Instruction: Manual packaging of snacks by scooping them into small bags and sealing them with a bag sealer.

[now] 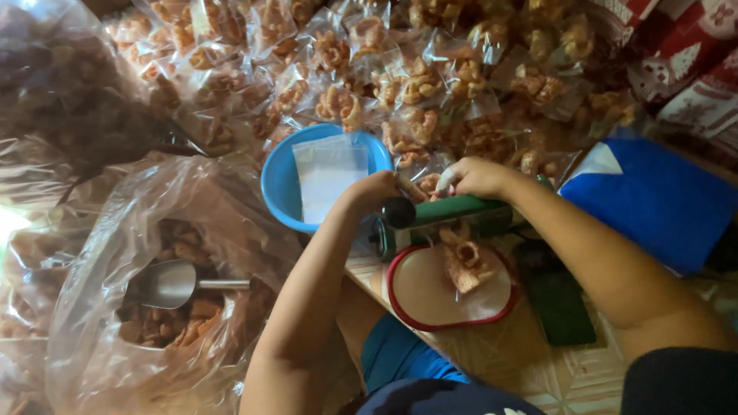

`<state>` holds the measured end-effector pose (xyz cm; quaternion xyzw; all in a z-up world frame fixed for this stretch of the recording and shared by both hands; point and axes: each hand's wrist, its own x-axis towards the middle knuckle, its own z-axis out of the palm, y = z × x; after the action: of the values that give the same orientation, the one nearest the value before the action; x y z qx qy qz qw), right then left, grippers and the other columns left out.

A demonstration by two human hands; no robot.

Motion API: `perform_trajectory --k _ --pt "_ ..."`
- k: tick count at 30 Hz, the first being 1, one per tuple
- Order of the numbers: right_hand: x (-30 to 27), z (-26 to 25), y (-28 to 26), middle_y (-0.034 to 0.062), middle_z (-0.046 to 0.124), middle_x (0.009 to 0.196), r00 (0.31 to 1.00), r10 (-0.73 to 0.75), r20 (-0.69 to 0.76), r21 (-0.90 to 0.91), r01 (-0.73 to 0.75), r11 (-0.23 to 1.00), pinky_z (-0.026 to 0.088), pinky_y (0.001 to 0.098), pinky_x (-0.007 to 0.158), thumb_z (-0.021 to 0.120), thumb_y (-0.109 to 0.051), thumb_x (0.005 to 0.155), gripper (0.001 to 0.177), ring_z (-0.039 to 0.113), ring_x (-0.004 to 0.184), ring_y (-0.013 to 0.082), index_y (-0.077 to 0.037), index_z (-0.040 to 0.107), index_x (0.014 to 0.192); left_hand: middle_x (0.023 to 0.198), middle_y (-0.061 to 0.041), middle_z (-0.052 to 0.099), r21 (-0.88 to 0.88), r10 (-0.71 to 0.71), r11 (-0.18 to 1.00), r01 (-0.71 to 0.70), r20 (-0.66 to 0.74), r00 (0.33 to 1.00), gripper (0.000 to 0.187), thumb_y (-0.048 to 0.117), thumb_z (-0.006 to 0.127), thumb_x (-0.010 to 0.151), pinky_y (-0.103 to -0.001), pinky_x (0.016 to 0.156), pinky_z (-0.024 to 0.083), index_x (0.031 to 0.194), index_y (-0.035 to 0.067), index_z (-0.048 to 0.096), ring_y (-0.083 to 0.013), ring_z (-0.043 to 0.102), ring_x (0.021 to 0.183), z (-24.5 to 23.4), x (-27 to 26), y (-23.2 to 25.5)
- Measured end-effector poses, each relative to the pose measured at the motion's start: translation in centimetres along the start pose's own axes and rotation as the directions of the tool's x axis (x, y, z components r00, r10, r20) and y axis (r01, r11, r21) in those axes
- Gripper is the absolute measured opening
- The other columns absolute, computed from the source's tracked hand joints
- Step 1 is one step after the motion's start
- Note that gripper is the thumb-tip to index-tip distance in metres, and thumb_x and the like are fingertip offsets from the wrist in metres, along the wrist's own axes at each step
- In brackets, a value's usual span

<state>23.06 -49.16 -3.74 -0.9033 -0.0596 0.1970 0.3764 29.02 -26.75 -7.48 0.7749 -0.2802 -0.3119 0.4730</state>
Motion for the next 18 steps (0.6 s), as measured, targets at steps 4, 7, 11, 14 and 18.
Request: perform_trajectory --k 4,7,11,14,18 --pt "0.4 0.9 0.1 -0.0026 0.068 0.072 0.997 0.030 -0.068 -0.146 -0.040 0.988 0.050 0.0315 0.073 0.054 -0.003 0.058 0.042 0.064 0.077 0.0157 -0.022 0.072 0.091 0.080 -0.014 0.067 0.117 0.118 0.984 -0.131 0.114 0.986 0.030 0.006 0.057 0.070 -0.035 0.066 0.051 0.092 0.021 0.071 -0.0284 0.061 0.069 -0.7 -0.2 0.9" --pt "0.4 0.7 0.6 -0.0050 0.067 0.072 0.990 0.012 -0.142 -0.178 -0.038 0.983 0.050 0.0303 0.074 0.054 -0.005 0.058 0.042 0.063 0.078 0.0137 -0.026 0.072 0.089 0.066 -0.008 0.063 0.180 0.131 0.976 -0.127 -0.009 0.991 0.025 0.016 0.069 0.060 -0.032 0.058 0.048 0.083 0.026 0.072 -0.0191 0.055 0.059 -0.7 1.3 0.1" --pt "-1.0 0.7 -1.4 -0.0028 0.068 0.076 0.980 0.016 -0.200 -0.243 -0.065 0.968 0.049 0.0332 0.076 0.054 -0.011 0.060 0.037 0.063 0.083 0.0189 -0.026 0.070 0.090 0.054 -0.003 0.057 0.209 0.090 0.975 -0.074 -0.068 0.994 0.027 0.021 0.073 0.057 -0.027 0.052 0.045 0.083 0.030 0.072 -0.0150 0.052 0.054 -0.7 1.6 0.2" --pt "-2.3 0.5 -3.3 0.0019 0.068 0.083 0.967 0.027 -0.254 -0.328 -0.113 0.938 0.048 0.0396 0.078 0.056 -0.020 0.065 0.032 0.062 0.086 0.0246 -0.023 0.068 0.095 0.055 -0.001 0.058 0.282 0.046 0.959 -0.015 -0.105 0.993 0.029 0.027 0.075 0.051 -0.027 0.054 0.047 0.079 0.032 0.070 -0.0154 0.057 0.056 -0.9 0.8 1.5" --pt "-2.5 0.8 -3.9 0.0036 0.066 0.087 0.956 -0.043 -0.289 -0.420 -0.086 0.904 0.048 0.0397 0.077 0.057 -0.030 0.068 0.029 0.060 0.089 0.0259 -0.019 0.065 0.094 0.080 -0.015 0.063 0.494 0.043 0.863 0.107 -0.282 0.958 0.036 0.043 0.059 0.068 -0.046 0.070 0.050 0.090 0.014 0.064 -0.0347 0.062 0.082 0.4 -2.6 7.2"
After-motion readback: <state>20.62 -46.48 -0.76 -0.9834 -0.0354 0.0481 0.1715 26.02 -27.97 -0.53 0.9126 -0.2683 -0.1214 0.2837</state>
